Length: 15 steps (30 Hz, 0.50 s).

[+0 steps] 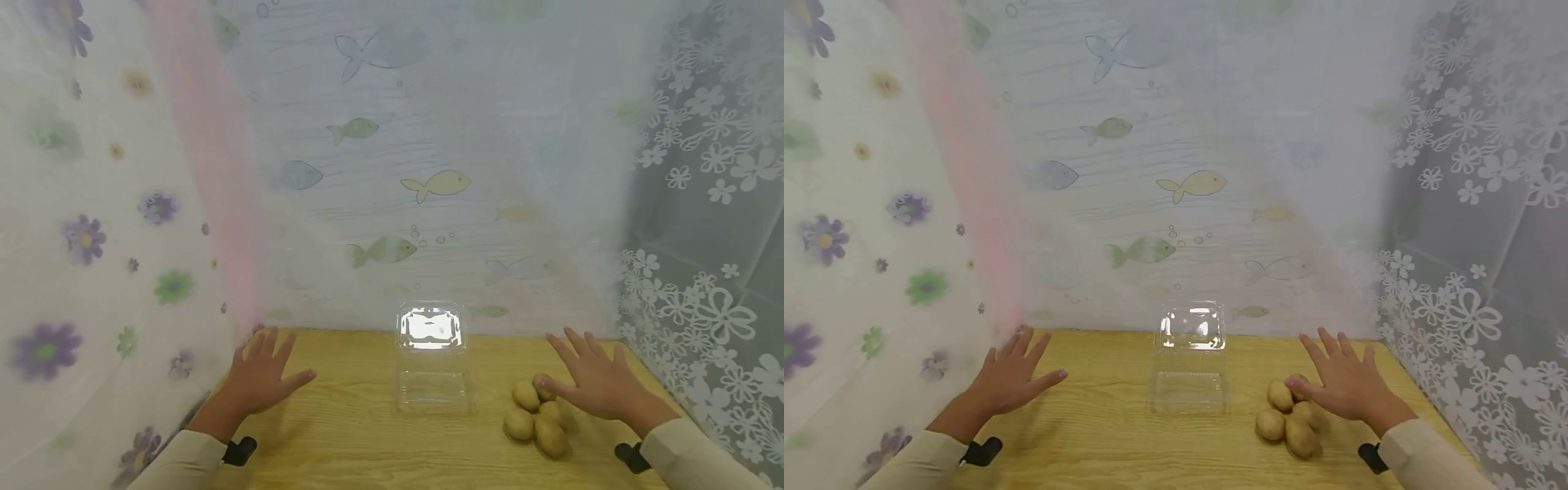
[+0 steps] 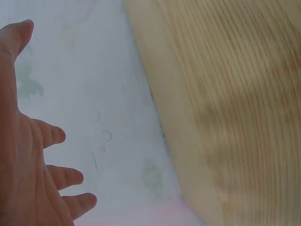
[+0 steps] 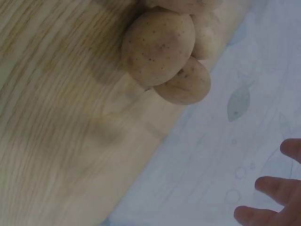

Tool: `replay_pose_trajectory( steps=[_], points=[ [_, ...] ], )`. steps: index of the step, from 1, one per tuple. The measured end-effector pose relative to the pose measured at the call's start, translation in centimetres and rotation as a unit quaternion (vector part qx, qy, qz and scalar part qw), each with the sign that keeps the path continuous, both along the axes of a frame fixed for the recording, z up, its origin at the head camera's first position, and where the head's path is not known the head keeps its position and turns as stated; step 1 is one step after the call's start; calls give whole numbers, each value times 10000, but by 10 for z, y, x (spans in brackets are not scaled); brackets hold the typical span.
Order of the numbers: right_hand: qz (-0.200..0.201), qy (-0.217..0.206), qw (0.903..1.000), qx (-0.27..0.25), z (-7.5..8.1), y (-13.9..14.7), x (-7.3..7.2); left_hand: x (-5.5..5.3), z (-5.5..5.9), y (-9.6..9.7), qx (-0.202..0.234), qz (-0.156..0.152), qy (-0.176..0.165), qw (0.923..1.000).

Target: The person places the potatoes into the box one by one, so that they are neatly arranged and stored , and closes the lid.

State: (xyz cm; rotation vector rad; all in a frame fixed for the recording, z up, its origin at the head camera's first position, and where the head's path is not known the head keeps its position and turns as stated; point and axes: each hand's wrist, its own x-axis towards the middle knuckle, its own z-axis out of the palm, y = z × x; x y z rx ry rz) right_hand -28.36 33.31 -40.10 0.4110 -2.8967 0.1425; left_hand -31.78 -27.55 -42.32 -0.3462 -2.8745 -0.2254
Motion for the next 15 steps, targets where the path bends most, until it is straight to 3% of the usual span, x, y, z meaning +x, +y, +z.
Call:
replay_pose_trajectory(
  steps=[8, 15],
  points=[
    [119, 68, 9994, -310, -6, -1, -2, -2, -10, 16, 184, -328, 90, 9993],
    [65, 114, 9981, -608, -16, 4, -6, -6, -19, 34, 1069, -347, -393, 9929]
  ],
)
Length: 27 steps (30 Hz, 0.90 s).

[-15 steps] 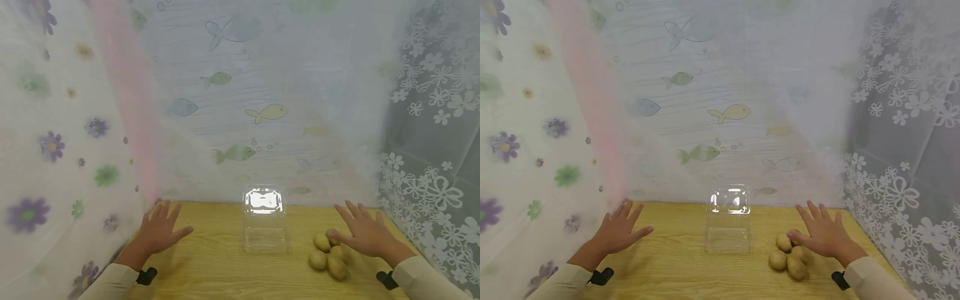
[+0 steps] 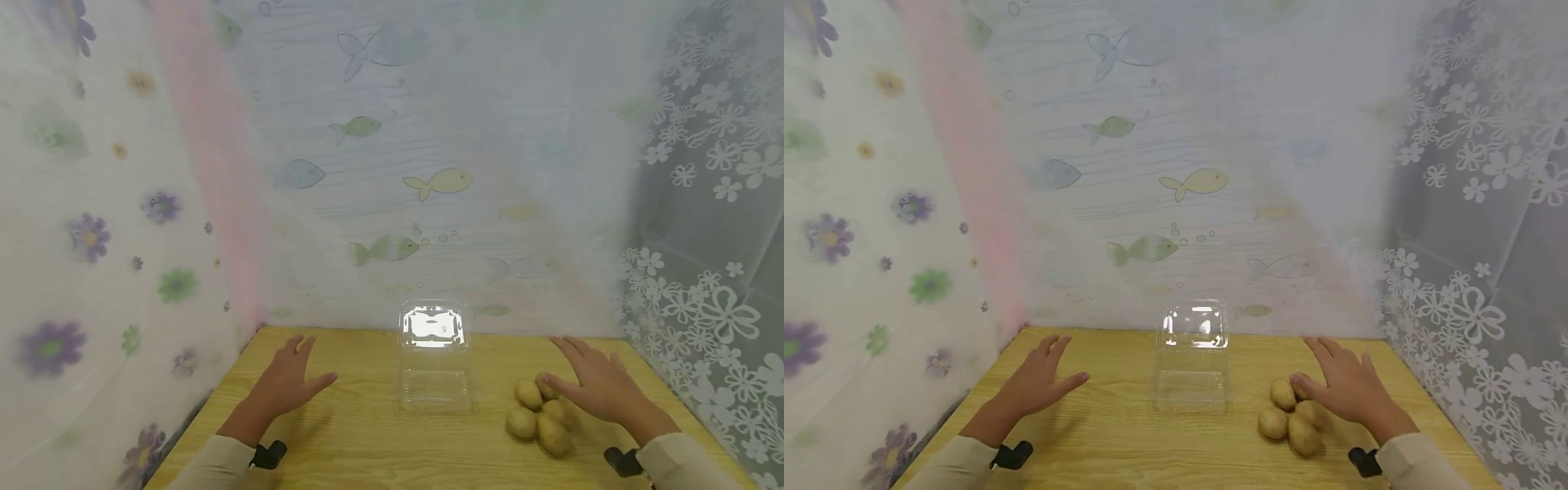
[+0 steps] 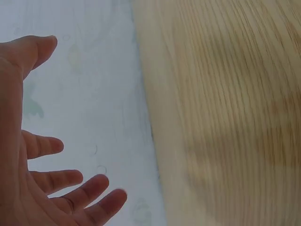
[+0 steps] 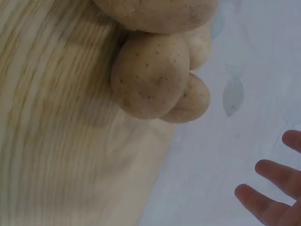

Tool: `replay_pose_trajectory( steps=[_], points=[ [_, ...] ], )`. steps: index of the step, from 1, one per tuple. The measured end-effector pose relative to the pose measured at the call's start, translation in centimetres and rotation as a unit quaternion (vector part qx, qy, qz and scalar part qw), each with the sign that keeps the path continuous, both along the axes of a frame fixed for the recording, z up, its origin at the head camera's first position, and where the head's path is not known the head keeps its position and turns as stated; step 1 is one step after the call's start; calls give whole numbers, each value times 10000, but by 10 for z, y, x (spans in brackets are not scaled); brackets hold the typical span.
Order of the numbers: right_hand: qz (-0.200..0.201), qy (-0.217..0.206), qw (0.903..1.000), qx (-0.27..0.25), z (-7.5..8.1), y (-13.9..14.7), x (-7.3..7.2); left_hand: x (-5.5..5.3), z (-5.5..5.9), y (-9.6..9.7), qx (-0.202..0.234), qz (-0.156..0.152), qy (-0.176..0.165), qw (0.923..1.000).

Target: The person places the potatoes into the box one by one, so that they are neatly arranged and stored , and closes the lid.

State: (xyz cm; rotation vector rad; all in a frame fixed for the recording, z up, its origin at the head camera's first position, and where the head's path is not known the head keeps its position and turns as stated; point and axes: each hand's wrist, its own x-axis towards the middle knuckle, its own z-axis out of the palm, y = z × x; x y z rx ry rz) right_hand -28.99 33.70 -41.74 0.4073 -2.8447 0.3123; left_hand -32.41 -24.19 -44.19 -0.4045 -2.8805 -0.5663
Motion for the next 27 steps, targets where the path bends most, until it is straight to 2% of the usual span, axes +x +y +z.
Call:
replay_pose_trajectory(
  steps=[4, 12, 19, 27],
  points=[
    [11, 57, 9997, -234, -7, 2, -3, -5, -7, 11, 447, 50, -64, 9990],
    [38, -221, 9966, -787, -17, 3, -6, -11, -14, 33, 1212, 204, -93, 9924],
    [-58, -401, 9908, -1294, -21, 9, -4, -15, -24, 52, 2050, 313, -283, 9779],
    [-195, -462, 9829, -1772, -24, 12, 1, -17, -31, 73, 2849, 170, -576, 9567]
  ],
)
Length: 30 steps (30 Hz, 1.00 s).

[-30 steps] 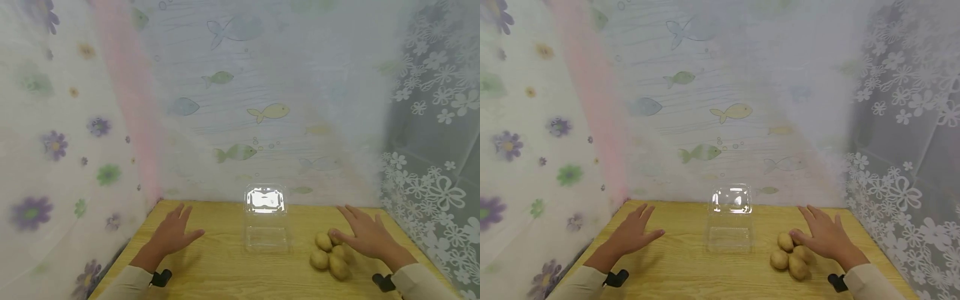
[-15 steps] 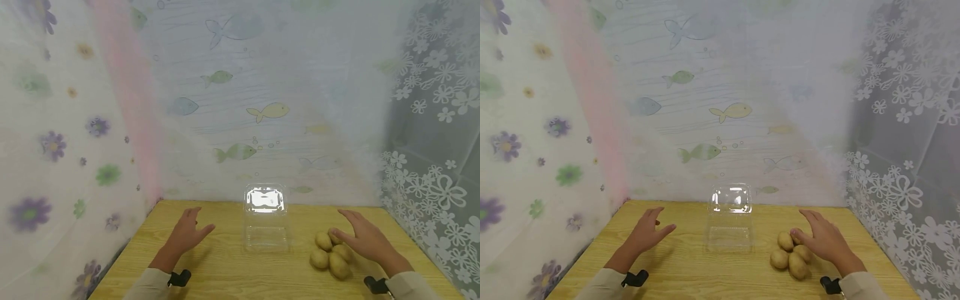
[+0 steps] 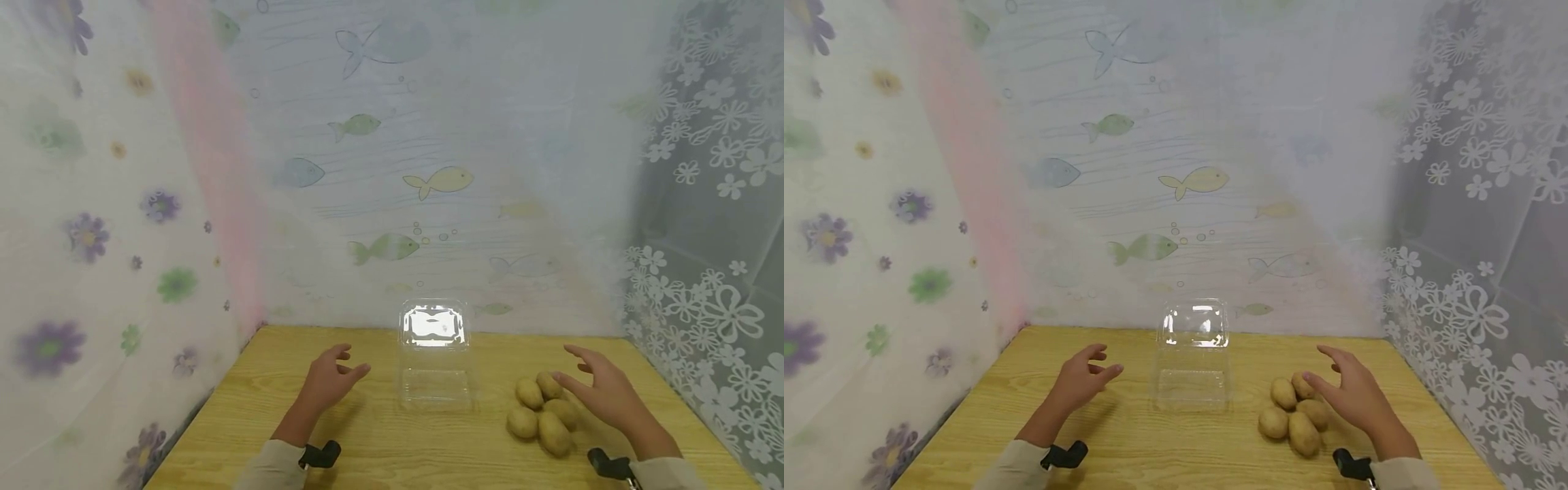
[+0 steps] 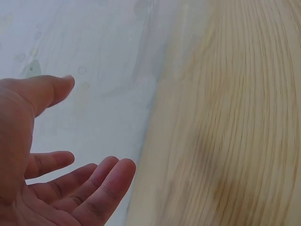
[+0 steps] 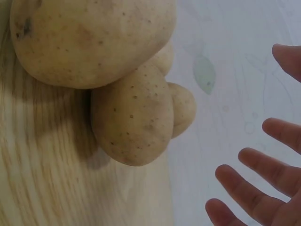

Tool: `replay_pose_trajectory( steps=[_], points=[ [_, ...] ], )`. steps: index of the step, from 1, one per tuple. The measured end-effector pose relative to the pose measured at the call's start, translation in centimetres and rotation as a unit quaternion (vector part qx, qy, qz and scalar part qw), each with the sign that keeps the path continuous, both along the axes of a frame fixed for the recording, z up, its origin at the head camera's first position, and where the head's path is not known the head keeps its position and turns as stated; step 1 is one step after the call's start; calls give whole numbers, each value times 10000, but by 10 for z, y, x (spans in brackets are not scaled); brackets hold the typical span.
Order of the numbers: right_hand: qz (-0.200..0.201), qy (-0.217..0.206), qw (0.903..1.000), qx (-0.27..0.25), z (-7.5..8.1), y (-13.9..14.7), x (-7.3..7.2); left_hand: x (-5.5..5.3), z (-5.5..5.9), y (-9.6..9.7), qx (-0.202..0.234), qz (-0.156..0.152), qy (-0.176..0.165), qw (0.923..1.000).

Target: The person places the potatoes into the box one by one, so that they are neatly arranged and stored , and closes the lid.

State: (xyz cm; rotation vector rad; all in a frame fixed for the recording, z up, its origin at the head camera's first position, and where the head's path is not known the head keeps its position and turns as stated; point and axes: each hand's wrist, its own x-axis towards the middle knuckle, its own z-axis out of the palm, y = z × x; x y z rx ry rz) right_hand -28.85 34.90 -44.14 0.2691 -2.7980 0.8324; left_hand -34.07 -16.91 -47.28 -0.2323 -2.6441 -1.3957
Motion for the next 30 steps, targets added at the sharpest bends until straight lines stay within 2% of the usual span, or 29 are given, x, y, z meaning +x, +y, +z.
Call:
replay_pose_trajectory(
  steps=[6, 11, 20, 30],
  points=[
    [0, -288, 9984, -481, -8, -1, 3, -1, -4, 17, 782, -334, -347, 9958],
    [-14, -619, 9959, -660, -12, 2, 3, -3, -5, 36, 1077, -542, -583, 9910],
    [-46, -1054, 9909, -838, -17, 9, 2, -2, -12, 62, 1321, -557, -885, 9857],
    [-66, -1350, 9813, -1372, -26, 17, 3, 0, -17, 74, 1743, -545, -849, 9795]
  ],
)
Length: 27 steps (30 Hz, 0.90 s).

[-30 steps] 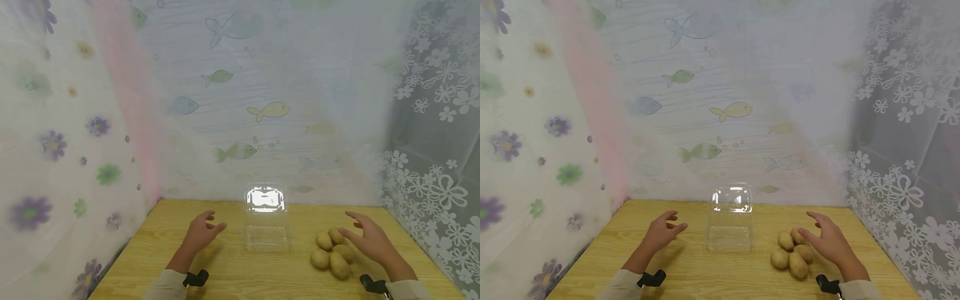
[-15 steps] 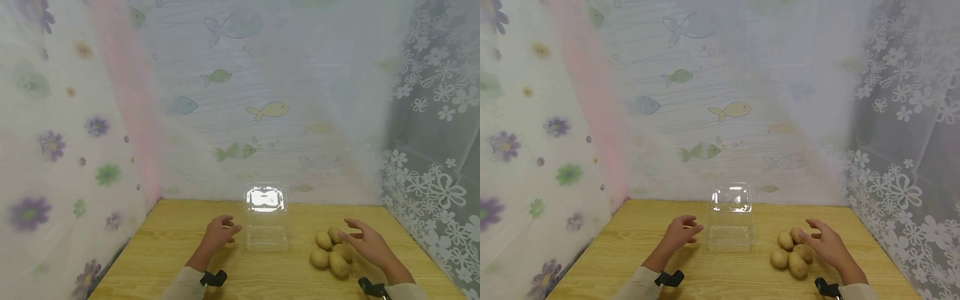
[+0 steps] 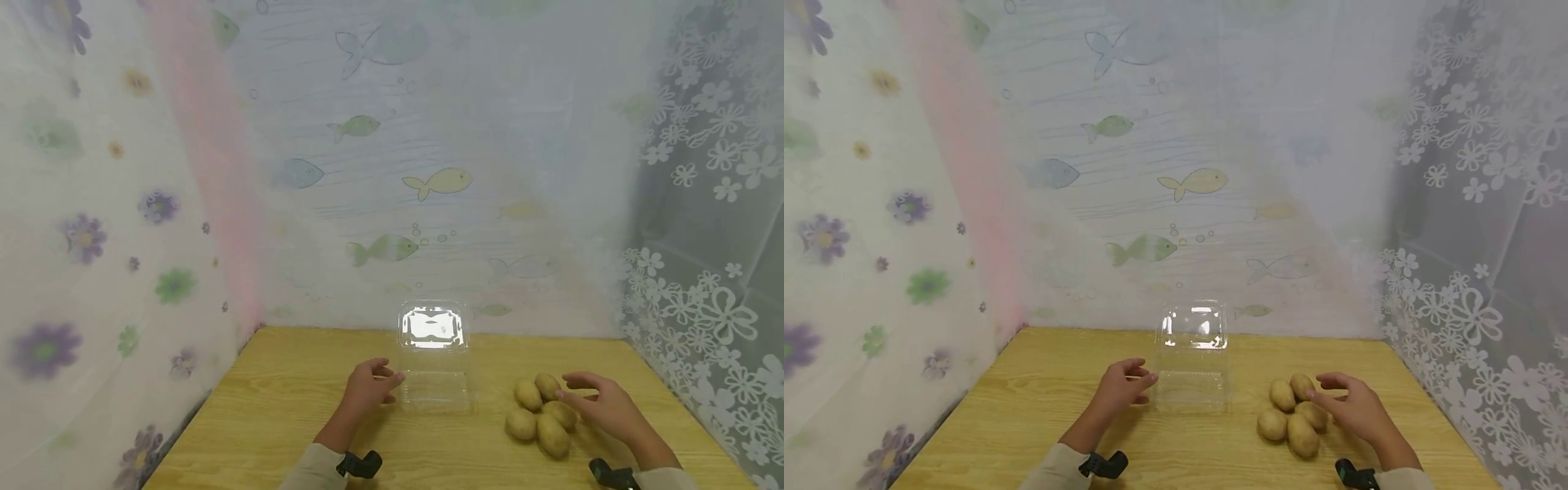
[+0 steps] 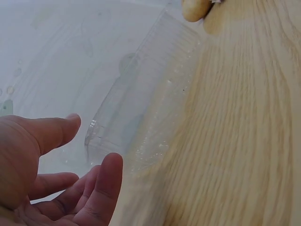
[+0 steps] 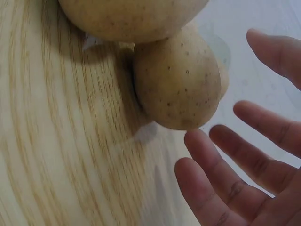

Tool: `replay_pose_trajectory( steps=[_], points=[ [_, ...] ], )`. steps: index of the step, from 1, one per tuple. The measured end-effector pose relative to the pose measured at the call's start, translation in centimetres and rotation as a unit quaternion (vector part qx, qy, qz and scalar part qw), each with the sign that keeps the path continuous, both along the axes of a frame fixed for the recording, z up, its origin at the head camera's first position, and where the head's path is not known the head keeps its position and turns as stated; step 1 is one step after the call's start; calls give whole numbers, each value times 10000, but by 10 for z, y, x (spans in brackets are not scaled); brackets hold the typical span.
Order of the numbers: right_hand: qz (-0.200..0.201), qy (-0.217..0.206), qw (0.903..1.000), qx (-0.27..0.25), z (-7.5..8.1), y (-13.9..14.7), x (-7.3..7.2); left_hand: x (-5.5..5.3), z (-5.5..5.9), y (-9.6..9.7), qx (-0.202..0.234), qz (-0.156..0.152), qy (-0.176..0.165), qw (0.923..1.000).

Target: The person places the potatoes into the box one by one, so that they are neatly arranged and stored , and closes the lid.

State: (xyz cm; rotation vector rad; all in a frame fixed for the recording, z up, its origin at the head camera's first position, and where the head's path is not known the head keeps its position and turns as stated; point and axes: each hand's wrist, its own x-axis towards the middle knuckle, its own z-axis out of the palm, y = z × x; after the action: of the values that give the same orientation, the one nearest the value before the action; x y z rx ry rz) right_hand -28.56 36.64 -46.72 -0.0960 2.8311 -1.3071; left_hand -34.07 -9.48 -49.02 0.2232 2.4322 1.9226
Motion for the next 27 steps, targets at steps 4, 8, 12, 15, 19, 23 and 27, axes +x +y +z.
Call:
replay_pose_trajectory(
  steps=[4, 8, 12, 15, 19, 23, 27],
  points=[
    [-37, -206, 9996, -213, -2, 3, 2, 2, -2, 4, 77, 39, -26, 10000],
    [-26, -375, 9987, -330, -3, 6, 0, 4, -2, 5, 144, 50, -23, 9999],
    [87, -510, 9980, -368, -4, 6, -2, 5, -1, 4, 138, 62, -8, 9999],
    [170, -611, 9972, -387, -4, 7, -2, 5, -1, 4, 161, 58, -31, 9998],
    [183, -711, 9967, -340, -5, 5, -4, 6, -1, 1, 238, 14, -103, 9997],
    [224, -710, 9968, -281, -5, 5, -5, 8, 0, -2, 297, -79, -153, 9994],
    [271, -685, 9969, -268, -5, 7, -5, 9, 0, -3, 284, -145, -158, 9994]
  ],
)
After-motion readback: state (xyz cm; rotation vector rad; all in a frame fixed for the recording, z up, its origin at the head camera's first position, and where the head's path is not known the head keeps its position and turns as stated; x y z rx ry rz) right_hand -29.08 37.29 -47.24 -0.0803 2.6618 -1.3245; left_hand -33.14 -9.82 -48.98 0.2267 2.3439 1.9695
